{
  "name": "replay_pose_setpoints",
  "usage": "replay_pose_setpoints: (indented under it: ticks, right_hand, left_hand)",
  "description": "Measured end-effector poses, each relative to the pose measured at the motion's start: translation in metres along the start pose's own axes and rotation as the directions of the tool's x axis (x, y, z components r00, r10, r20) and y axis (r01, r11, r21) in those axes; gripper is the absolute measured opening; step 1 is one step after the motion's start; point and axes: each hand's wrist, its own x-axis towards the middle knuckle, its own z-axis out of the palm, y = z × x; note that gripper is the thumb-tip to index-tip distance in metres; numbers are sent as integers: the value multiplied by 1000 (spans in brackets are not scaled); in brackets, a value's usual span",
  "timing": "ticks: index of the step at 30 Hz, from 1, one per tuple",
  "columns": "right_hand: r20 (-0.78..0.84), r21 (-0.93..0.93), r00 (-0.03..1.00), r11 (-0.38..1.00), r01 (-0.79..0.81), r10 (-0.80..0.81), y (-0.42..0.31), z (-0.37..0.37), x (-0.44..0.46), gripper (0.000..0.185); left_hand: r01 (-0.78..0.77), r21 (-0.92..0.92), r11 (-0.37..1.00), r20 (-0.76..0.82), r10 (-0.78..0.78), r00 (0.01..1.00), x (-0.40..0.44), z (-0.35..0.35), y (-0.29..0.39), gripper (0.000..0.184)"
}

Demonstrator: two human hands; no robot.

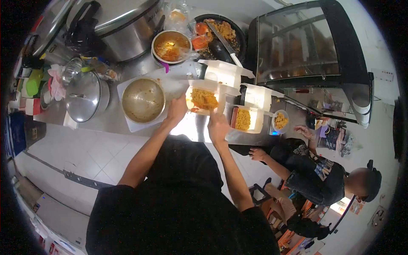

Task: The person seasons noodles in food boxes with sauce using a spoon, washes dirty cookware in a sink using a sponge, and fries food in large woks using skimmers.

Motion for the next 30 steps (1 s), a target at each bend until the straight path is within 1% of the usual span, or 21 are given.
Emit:
replay_pose_setpoints:
  ticks: [2, 3, 4, 5, 6, 7, 8, 11, 12, 15, 16, 18, 19, 20, 21, 23, 24, 27, 28, 29, 30]
  right_hand:
    - [-12, 2, 998, 998, -61, 61, -4, -22, -16, 22]
    - [-15, 0, 997, 997, -78, 78, -1, -32, -19, 21]
    - [19, -39, 985, 985, -170, 171, 6, -33, -19, 20]
    - [-14, -25, 985, 984, -175, 174, 12, -23, -15, 20]
    - [-46, -10, 982, 983, -185, 185, 18, -6, -7, 20]
    - [-80, 8, 976, 980, -201, 201, 12, -3, 0, 21]
    - [16, 2, 969, 969, -248, 248, 3, -4, 1, 22]
    - [39, 61, 992, 991, -122, 119, -11, -31, -16, 20]
    - [40, 82, 988, 985, -154, 151, -4, -35, -17, 18]
    - [-82, -21, 964, 966, -257, 254, 22, -5, 0, 18]
    - [-44, -14, 960, 961, -276, 276, 23, 3, 7, 19]
    - [-33, 61, 987, 986, -158, 160, 10, 5, -1, 22]
    - [-34, 98, 994, 991, -95, 99, 3, 0, -3, 23]
    - [50, 66, 997, 996, -65, 62, -3, -12, -12, 21]
    - [44, 23, 999, 999, -33, 32, -1, -17, -18, 20]
    - [49, -56, 998, 998, 32, -30, 16, -29, -27, 19]
    - [-1, -19, 1000, 1000, -3, 3, 19, -34, -17, 17]
    - [52, 30, 958, 959, -282, 281, 30, -6, -8, 9]
    - [35, 98, 972, 967, -236, 234, 17, -13, -2, 6]
    - [38, 92, 970, 966, -242, 239, 5, -18, -2, 7]
    - [42, 73, 981, 979, -193, 190, -7, -29, -3, 8]
  left_hand:
    - [-27, 24, 999, -16, 27, 1000, 10, 7, -16, 28]
    - [-34, 20, 999, -25, 35, 999, 11, 2, -13, 27]
    - [-39, 11, 999, -30, 39, 999, 9, 1, -10, 27]
    - [-41, 1, 999, -29, 41, 999, 4, 1, -7, 27]
    - [-42, -71, 997, -56, 38, 998, 3, 0, -2, 24]
    - [-36, -56, 998, -46, 33, 998, 1, 3, -3, 23]
    - [-36, -36, 999, -41, 34, 999, 3, 3, -3, 22]
    - [-68, -15, 998, -72, 67, 995, 12, 17, -22, 21]
    - [-81, -19, 996, -94, 79, 992, 16, 23, -28, 21]
    - [-40, -94, 995, -49, 36, 998, 1, -6, 4, 21]
    - [-57, -95, 994, -64, 51, 997, 1, -1, 0, 21]
    - [-97, -89, 991, -94, 89, 992, 6, 6, -6, 21]
    - [-74, -70, 995, -72, 69, 995, 7, 3, -3, 21]
    - [-47, -54, 997, -57, 44, 997, 7, 0, -1, 21]
    - [-14, -38, 999, -42, 12, 999, 5, -3, 0, 22]
    - [-57, -28, 998, -93, 54, 994, 3, -7, 6, 24]
    - [-79, -18, 997, -112, 77, 991, 1, -8, 5, 25]
    - [-45, 24, 999, -117, 48, 992, 2, -4, 5, 26]
    - [-33, 29, 999, -101, 36, 994, 2, -3, 7, 25]
    - [-21, 36, 999, -84, 24, 996, 3, -3, 7, 24]
    - [-6, 41, 999, -72, 9, 997, 4, -4, 7, 25]
